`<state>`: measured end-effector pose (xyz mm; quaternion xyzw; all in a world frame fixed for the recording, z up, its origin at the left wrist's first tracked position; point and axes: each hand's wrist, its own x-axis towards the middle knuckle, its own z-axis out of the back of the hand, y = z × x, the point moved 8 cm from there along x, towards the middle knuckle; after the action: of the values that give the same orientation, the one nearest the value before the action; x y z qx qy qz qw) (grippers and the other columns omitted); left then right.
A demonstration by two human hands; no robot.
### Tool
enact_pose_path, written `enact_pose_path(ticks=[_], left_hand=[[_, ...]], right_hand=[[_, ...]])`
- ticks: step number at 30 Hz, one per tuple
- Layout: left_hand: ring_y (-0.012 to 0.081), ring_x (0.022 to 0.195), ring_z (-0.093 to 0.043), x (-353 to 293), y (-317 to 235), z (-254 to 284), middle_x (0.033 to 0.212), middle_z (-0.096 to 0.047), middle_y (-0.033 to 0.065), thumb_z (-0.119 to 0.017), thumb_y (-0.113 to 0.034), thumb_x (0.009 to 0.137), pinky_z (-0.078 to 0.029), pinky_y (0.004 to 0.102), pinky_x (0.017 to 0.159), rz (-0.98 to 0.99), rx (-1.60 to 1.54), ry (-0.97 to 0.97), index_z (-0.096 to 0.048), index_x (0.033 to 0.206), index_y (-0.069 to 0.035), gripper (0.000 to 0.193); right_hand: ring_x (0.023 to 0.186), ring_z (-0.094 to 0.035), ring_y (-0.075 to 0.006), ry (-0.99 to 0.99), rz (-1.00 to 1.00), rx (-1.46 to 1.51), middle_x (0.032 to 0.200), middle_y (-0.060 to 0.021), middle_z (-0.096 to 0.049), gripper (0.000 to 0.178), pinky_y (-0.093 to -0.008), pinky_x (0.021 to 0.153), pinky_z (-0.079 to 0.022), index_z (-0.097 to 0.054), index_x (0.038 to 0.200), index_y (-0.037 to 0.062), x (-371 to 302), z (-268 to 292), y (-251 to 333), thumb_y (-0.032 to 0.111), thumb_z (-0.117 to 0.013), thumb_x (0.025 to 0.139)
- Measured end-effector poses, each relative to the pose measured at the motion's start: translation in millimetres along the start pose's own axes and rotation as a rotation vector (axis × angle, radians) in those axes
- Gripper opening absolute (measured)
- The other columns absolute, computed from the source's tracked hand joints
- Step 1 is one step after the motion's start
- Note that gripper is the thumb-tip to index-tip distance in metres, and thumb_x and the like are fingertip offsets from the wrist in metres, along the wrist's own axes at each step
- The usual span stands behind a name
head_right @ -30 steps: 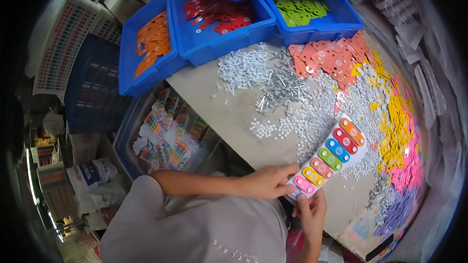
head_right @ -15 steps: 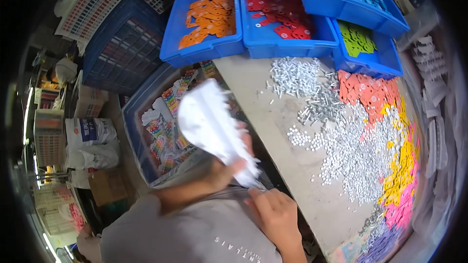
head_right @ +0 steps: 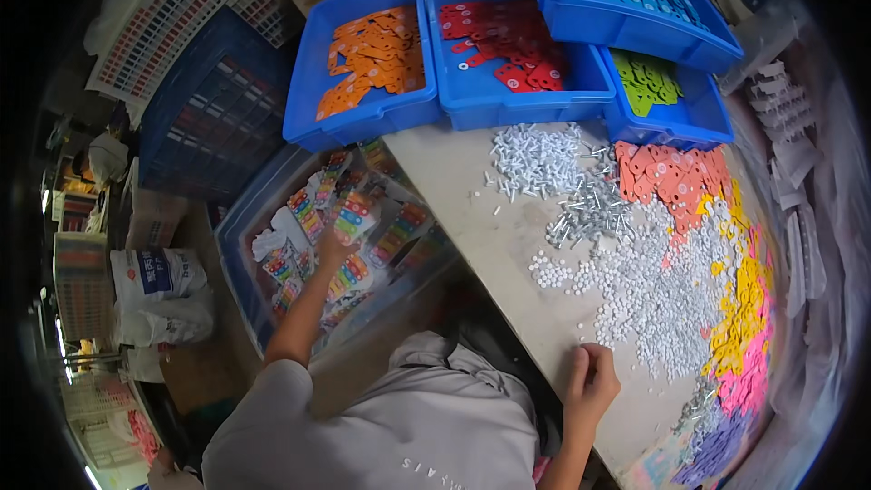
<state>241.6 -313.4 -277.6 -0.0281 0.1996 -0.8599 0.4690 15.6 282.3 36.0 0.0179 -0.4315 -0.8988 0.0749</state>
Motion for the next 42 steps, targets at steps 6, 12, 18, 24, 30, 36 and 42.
enact_pose_path(ticks=[6, 12, 18, 24, 30, 36, 42], left_hand=[[0.0382, 0.101, -0.064, 44.9, -70.7, 64.6, 0.099, -0.066, 0.0201, -0.087, -0.033, 0.07, -0.05, 0.0479, 0.086, -0.2, -0.07, -0.201, -0.06, 0.106, 0.001, 0.056], [0.0361, 0.087, -0.066, -78.9, -301.2, 128.0, 0.091, -0.069, 0.0161, -0.07, -0.005, 0.088, -0.05, 0.0444, 0.078, -0.836, -0.27, -0.222, -0.067, 0.096, -0.004, 0.009], [0.031, 0.086, -0.065, -209.4, -432.6, 154.5, 0.092, -0.067, 0.0102, -0.076, -0.003, 0.08, -0.05, 0.0452, 0.081, -1.309, -0.509, -0.279, -0.066, 0.093, -0.006, 0.017], [0.0307, 0.092, -0.063, -287.0, -516.9, 113.4, 0.094, -0.065, 0.0086, -0.074, -0.002, 0.078, -0.047, 0.0448, 0.085, -1.573, -0.644, 0.113, -0.067, 0.096, -0.008, 0.02], [0.0321, 0.088, -0.063, -292.1, -529.0, 100.2, 0.09, -0.065, 0.0101, -0.073, 0.002, 0.075, -0.047, 0.0449, 0.082, -1.525, -0.525, 0.238, -0.068, 0.095, -0.006, 0.023], [0.0336, 0.085, -0.062, -290.4, -538.9, 95.9, 0.087, -0.065, 0.0115, -0.07, 0.003, 0.076, -0.045, 0.0451, 0.079, -1.465, -0.542, 0.22, -0.067, 0.093, -0.004, 0.018], [0.0337, 0.084, -0.061, -289.0, -534.8, 95.1, 0.087, -0.064, 0.0127, -0.069, 0.003, 0.077, -0.045, 0.0449, 0.079, -1.452, -0.518, 0.213, -0.067, 0.092, -0.004, 0.016]], right_hand=[[0.059, -0.048, -0.0078, -0.038, 0.001, 0.019, 0.068, -0.0029, -0.057, 0.011, -0.0254, 0.055, -0.04, -0.064, 0.092, -0.0004, -4.0, -12.1, -6.6, 0.009, -0.063, 0.098], [0.058, -0.05, -0.0078, -0.163, 0.022, -0.005, 0.066, -0.0025, -0.057, 0.011, -0.0254, 0.054, -0.039, -0.065, 0.089, 0.0005, -9.5, 7.1, -12.7, 0.007, -0.063, 0.097], [0.06, -0.061, -0.0256, -0.101, 0.227, 0.034, 0.072, -0.0109, -0.063, 0.003, -0.035, 0.055, -0.047, -0.067, 0.088, 0.0028, -1.6, 2.5, 3.2, 0.004, -0.07, 0.088], [0.069, -0.061, -0.0316, -0.275, 0.378, -0.262, 0.076, -0.0126, -0.062, 0.012, -0.0411, 0.064, -0.048, -0.064, 0.085, 0.0034, 35.0, 80.0, 3.2, -0.003, -0.072, 0.078], [0.1, -0.063, -0.0294, -0.782, 0.127, -0.361, 0.112, -0.0153, -0.065, 0.034, -0.0405, 0.091, -0.049, -0.058, 0.12, 0.0008, 138.9, 239.6, -125.7, 0.015, -0.068, 0.091], [0.075, -0.066, -0.0261, -0.905, -0.503, 0.297, 0.105, -0.0179, -0.065, 0.041, -0.034, 0.063, -0.054, -0.055, 0.118, -0.0079, 227.4, 366.3, -356.8, 0.024, -0.067, 0.095], [0.063, -0.063, -0.0248, -0.926, -0.471, 0.882, 0.087, -0.0141, -0.063, 0.028, -0.0334, 0.052, -0.054, -0.058, 0.105, -0.0046, 263.2, 336.0, -365.1, 0.021, -0.065, 0.096]])
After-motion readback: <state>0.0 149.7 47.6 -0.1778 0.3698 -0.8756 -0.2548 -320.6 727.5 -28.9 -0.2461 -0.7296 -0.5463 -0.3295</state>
